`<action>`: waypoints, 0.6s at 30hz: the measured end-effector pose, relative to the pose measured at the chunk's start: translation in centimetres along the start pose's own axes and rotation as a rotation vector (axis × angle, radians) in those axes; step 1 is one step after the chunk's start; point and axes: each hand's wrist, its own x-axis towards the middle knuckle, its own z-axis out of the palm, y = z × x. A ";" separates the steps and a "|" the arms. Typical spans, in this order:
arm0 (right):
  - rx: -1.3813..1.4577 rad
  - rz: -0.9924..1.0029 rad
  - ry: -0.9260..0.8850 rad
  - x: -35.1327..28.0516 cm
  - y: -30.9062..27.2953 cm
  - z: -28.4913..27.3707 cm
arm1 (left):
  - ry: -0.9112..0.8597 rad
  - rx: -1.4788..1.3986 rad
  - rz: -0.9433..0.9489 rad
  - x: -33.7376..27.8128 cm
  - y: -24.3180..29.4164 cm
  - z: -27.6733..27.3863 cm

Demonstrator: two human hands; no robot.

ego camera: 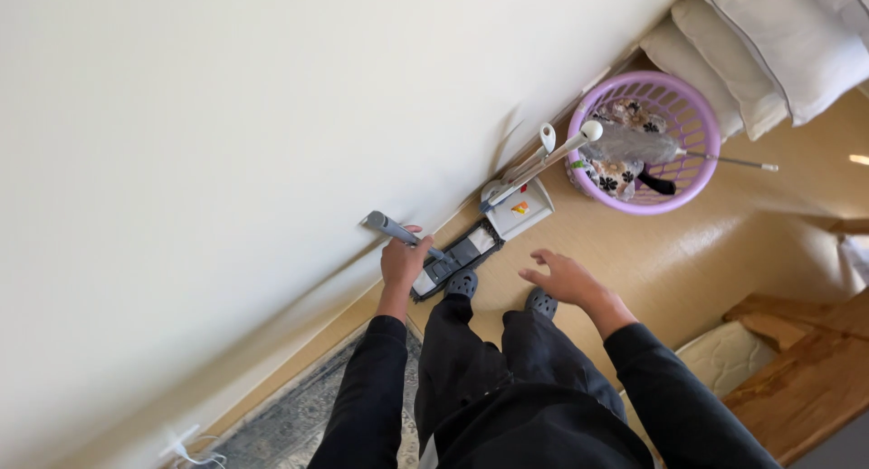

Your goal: The person is cleaning the floor around a bed using a mop and spray bottle, and then tidying up some small items on a table.

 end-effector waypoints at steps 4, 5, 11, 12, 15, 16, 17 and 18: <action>-0.020 0.034 -0.054 -2.1 2.1 -1.9 | 0.108 -0.095 -0.062 1.2 -2.2 2.4; -0.025 0.010 -0.033 -2.4 3.3 -2.0 | 0.099 -0.105 0.013 0.9 -2.5 2.5; -0.076 0.071 -0.073 -4.8 11.1 -2.2 | 0.106 -0.054 -0.051 -0.8 1.0 0.6; -0.074 0.109 -0.072 -5.4 12.3 -2.1 | 0.126 -0.039 -0.053 -1.2 1.7 0.1; -0.065 0.224 -0.101 -7.4 15.3 -0.7 | 0.113 -0.075 -0.094 -1.4 1.0 0.5; -0.061 0.225 -0.102 -7.5 15.9 0.2 | 0.111 -0.071 -0.092 -1.2 -0.2 0.8; -0.069 0.264 -0.125 -8.0 16.8 0.9 | 0.117 -0.102 -0.090 -1.1 -1.4 1.5; -0.077 0.303 -0.148 -8.6 17.7 1.7 | 0.123 -0.132 -0.088 -1.1 -2.7 2.2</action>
